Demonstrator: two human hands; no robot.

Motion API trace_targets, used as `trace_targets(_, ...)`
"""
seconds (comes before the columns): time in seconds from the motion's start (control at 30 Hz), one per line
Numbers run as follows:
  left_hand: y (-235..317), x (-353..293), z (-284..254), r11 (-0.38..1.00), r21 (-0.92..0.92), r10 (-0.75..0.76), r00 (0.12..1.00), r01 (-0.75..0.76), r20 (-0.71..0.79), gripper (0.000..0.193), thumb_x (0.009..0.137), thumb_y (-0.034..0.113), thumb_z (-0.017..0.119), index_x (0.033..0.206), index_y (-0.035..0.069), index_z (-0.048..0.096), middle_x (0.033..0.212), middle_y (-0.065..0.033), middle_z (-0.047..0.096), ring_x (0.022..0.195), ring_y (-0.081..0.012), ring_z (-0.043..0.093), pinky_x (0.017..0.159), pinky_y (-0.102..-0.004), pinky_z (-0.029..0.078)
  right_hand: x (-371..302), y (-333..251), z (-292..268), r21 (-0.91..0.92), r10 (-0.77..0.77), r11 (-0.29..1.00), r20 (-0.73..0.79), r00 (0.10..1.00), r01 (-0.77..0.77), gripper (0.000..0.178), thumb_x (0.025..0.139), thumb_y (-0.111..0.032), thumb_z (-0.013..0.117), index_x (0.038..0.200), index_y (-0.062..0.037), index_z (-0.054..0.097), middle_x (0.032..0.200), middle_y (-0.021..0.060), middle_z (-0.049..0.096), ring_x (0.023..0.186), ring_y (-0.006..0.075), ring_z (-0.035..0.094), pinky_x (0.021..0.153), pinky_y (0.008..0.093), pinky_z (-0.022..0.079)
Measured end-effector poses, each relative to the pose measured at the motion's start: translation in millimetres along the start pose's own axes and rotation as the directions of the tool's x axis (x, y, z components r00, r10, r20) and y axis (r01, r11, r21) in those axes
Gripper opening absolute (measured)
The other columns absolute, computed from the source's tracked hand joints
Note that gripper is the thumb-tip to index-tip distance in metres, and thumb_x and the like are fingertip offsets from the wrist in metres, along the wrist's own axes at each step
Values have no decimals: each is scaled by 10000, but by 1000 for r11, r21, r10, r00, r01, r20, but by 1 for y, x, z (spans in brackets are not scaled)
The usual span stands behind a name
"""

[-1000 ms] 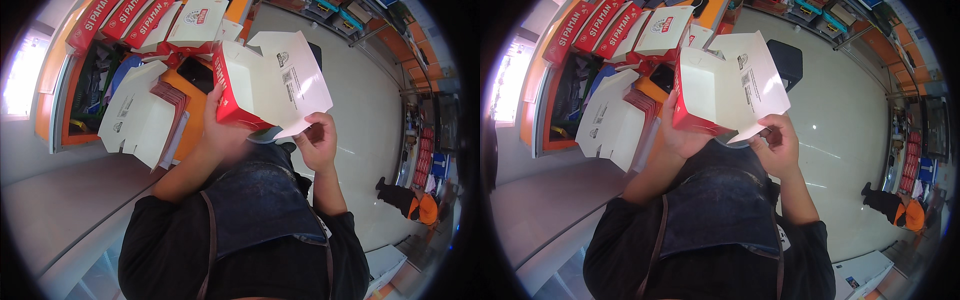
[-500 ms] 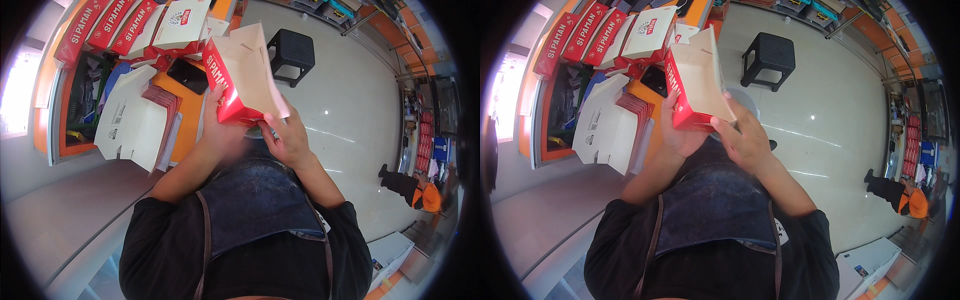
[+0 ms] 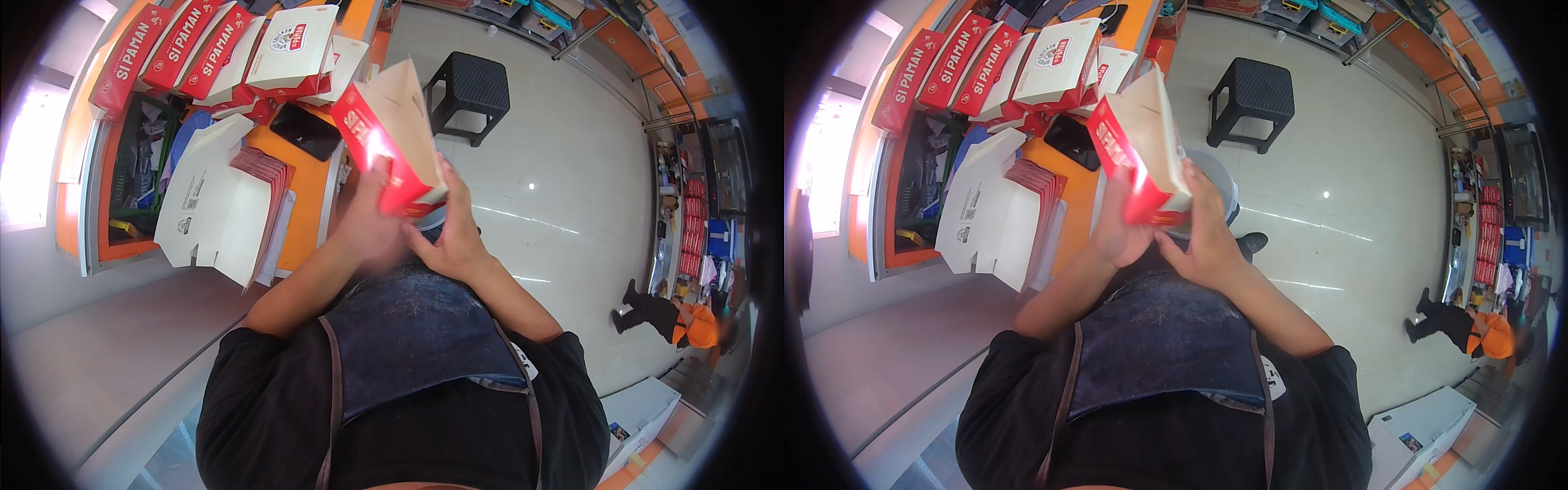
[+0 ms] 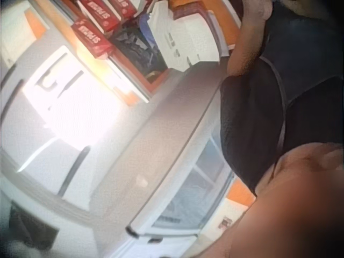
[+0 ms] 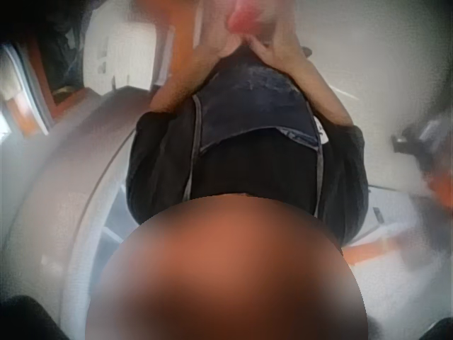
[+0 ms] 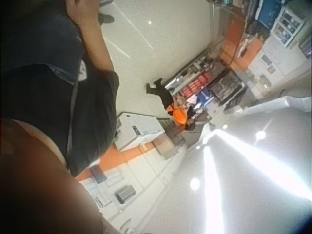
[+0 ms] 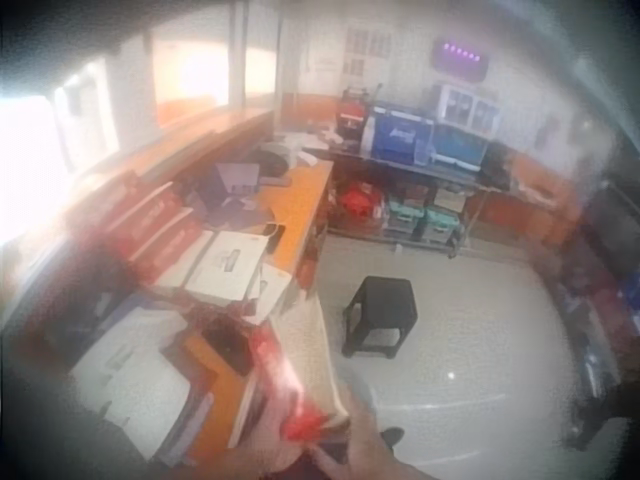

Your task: The person folds flat cardboard pieces into small red and white boxes labeled 'SI PAMAN' and stacks them on a metal shelf. The person repeatedly picks up flat pieces, folds them into box shapes, and places them on the shelf.

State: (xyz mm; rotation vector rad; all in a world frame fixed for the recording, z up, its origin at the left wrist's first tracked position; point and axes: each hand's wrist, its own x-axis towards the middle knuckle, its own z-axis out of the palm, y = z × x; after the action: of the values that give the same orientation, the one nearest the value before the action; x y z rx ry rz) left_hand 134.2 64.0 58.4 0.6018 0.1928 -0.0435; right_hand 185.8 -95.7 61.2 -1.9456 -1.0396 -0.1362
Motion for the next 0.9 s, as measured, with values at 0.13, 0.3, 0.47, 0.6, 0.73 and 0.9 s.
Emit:
trace_targets(0.13,-15,-11,16,991,107,-59,977,83,-206,570,1102,456,416,1573,156,301,1563,-68,419,1344,-218,491,1118,-442,432,-8,25,-4,296,254,929,-74,964,-222,807,912,-43,706,1572,24,246,1485,226,462,1307,318,554,1081,394,457)
trace_targets(0.3,27,-1,-17,889,284,428,870,-358,-243,531,1104,337,436,1567,102,325,1564,-64,408,1353,-184,457,1077,-349,431,2,39,-52,883,552,376,28,834,-279,655,1027,-335,578,1532,15,350,1462,159,534,1327,253,555,1139,401,408)
trace_targets(0.47,54,-3,-22,428,765,432,853,-481,294,503,1074,296,513,1517,71,434,1454,-101,505,1234,-176,503,986,-324,414,-22,67,-61,939,460,28,291,839,-342,584,1051,-397,482,1456,22,449,1404,176,586,1289,263,592,1081,412,473)
trace_targets(0.6,62,-4,-26,132,854,383,821,-503,424,465,1040,293,609,1430,62,508,1280,-104,574,1167,-178,520,994,-322,411,-23,59,-55,955,437,-121,296,849,-270,557,1069,-395,451,1446,15,466,1387,170,620,1220,278,654,1029,411,533)
trace_targets(0.73,36,-1,-46,629,619,438,872,-470,218,350,1028,304,655,1261,70,541,1187,-59,574,1107,-157,535,956,-308,438,-22,54,-50,939,459,-213,341,820,-271,539,1071,-409,439,1437,-16,480,1346,161,643,1168,266,677,900,396,583)
trace_targets(0.9,19,12,-54,852,237,456,884,-466,99,295,1035,308,652,1178,85,523,1177,-19,548,1035,-108,541,904,-273,461,-21,71,-42,898,273,-339,380,884,-281,520,1070,-436,432,1400,-42,509,1298,140,665,1004,230,723,710,347,599)
